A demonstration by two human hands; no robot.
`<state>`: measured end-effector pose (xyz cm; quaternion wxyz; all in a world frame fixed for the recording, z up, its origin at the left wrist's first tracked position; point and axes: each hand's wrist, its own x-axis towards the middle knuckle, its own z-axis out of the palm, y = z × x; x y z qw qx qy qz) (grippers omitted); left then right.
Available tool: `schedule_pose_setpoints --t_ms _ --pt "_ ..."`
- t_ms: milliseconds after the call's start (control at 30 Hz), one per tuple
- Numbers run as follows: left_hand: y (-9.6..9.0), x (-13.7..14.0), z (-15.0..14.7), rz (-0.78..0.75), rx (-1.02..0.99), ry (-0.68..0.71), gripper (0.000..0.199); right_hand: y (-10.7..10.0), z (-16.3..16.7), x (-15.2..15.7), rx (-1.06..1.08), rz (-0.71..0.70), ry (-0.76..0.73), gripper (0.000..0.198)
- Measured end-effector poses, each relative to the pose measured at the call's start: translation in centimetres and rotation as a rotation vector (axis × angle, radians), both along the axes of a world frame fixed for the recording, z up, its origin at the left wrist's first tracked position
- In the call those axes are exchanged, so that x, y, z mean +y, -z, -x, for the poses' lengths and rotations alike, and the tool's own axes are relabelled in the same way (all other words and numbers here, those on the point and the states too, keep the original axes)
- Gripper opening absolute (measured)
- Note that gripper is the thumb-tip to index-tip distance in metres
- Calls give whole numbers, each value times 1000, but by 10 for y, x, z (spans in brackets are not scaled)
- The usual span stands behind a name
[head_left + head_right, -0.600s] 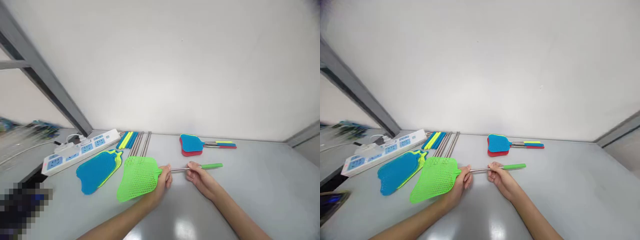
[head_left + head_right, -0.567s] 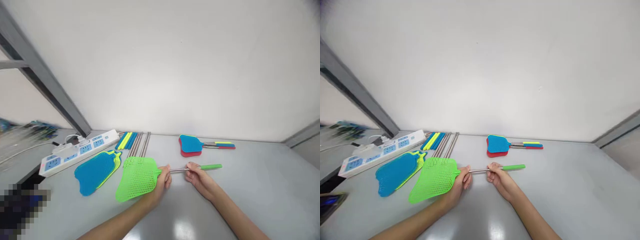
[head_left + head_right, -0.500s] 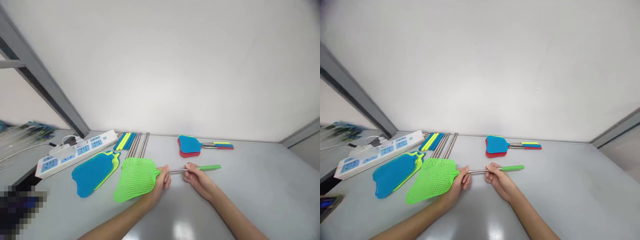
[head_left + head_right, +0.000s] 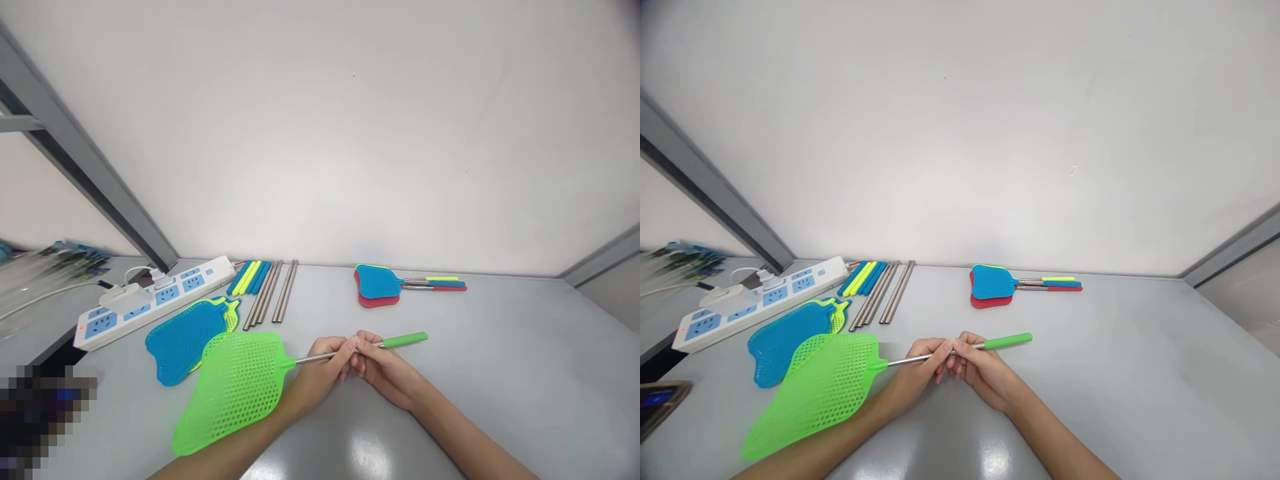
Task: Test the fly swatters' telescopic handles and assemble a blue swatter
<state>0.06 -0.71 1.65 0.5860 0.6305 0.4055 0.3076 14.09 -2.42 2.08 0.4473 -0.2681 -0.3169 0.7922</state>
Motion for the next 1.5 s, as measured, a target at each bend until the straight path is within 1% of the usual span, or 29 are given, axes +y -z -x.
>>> schedule_pose_setpoints --t_ms 133,300,500,633,733,867,967,1100,1267,1500 --pt "6 2 -1 27 -86 -40 44 -3 4 -3 -18 -60 -2 23" --pt "7 4 -2 49 -149 -72 50 -2 5 -1 -72 -84 15 21" --pt "6 3 -3 100 -181 -72 53 -3 6 0 -113 -69 17 22" --pt "8 4 -2 124 -161 -72 54 -5 5 0 -103 -53 -5 24" --pt "8 4 -1 134 -133 -61 54 -2 3 2 -66 -24 -1 21" --pt "4 4 -1 123 -109 -23 52 7 1 3 -44 -4 37 12" --pt "0 5 -1 144 -123 20 50 10 2 2 -70 -9 69 13" --pt "-4 10 -1 175 -155 73 48 5 6 2 -76 -1 97 18" --pt "-6 12 -1 179 -137 51 45 -1 8 3 -65 -22 64 21" --pt "-7 10 -1 179 -172 52 42 -2 9 3 -59 -65 66 19"
